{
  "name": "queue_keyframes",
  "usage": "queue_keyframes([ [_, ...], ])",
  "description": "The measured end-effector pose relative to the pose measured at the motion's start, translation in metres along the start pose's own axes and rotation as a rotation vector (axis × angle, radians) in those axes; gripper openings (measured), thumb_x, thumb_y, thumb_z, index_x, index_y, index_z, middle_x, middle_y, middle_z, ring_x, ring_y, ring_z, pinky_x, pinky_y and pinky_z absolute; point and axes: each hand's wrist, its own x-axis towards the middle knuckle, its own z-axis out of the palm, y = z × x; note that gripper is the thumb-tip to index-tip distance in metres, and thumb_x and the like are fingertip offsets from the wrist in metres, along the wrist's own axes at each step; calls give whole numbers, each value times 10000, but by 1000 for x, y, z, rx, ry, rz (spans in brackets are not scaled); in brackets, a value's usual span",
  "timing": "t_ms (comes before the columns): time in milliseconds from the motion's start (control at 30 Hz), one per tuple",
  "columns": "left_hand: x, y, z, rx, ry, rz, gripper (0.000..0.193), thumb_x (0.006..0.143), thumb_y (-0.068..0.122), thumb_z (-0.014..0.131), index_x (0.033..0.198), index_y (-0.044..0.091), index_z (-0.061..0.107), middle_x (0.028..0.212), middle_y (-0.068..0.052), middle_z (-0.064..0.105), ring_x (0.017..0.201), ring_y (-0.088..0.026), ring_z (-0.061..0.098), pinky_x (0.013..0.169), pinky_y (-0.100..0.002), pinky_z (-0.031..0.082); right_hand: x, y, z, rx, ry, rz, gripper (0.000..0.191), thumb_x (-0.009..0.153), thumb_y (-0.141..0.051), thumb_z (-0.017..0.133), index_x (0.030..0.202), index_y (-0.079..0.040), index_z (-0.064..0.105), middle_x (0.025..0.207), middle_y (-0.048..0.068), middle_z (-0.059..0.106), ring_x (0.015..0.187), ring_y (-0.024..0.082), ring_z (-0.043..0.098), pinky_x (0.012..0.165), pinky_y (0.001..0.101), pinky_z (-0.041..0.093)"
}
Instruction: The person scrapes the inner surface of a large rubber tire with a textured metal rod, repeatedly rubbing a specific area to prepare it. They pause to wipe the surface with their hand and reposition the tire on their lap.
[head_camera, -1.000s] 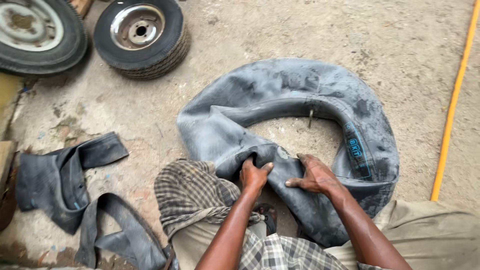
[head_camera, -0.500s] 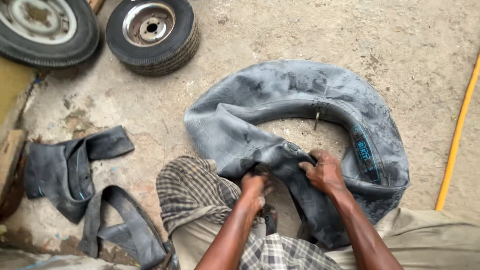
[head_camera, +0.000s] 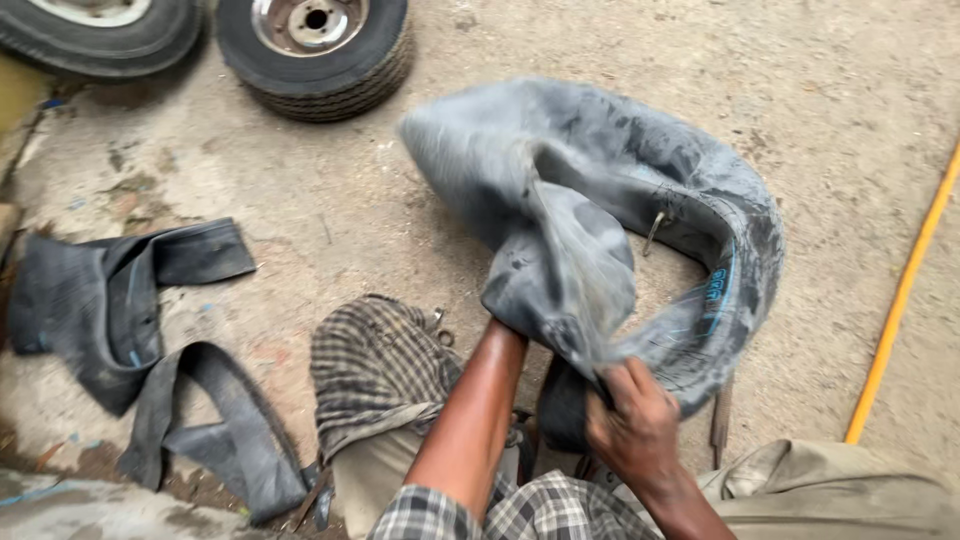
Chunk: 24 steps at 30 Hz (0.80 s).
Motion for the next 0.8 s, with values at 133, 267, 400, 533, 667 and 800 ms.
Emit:
queue_keyframes([
  [133,-10,-8,-26,69,201,59,533,916,462,651,1275,75,589,1217,-129,637,1067,-294,614,910,-498,525,24,15,35,-91,14,1,247,717,-50,750,922,-39,614,837,173,605,699,410,626,591,485,483],
  [267,-45,-39,-74,167,673,120,555,936,503,631,1282,72,586,1240,-132,622,1096,-290,600,928,-497,511,38,19,60,-60,-31,128,207,766,-36,714,952,-37,624,854,164,628,674,387,644,587,474,524],
  [400,-68,-64,-102,116,742,160,581,957,545,611,1289,69,582,1264,-134,607,1125,-286,586,946,-496,497,33,15,69,-63,-8,131,192,743,-47,731,910,-61,636,845,170,636,701,422,645,605,499,519],
  [533,-69,-65,-105,153,585,135,618,945,591,616,1244,50,632,1242,-120,615,1105,-262,576,937,-483,496,28,7,72,-84,-71,80,204,752,-62,733,930,-56,632,872,175,635,752,413,642,652,490,519],
  [667,-67,-58,-102,179,515,183,652,892,592,708,1158,-2,661,1073,-104,623,962,-254,581,855,-452,523,25,-6,71,-103,-58,-57,338,692,-153,785,985,-43,658,887,206,648,783,424,621,698,547,495],
  [800,-71,-57,-104,440,490,214,669,851,598,681,1124,-13,671,1076,-90,688,998,-210,628,863,-397,533,31,-13,58,-62,-229,14,424,713,-273,822,1032,-28,689,874,187,674,810,343,657,726,552,491],
])
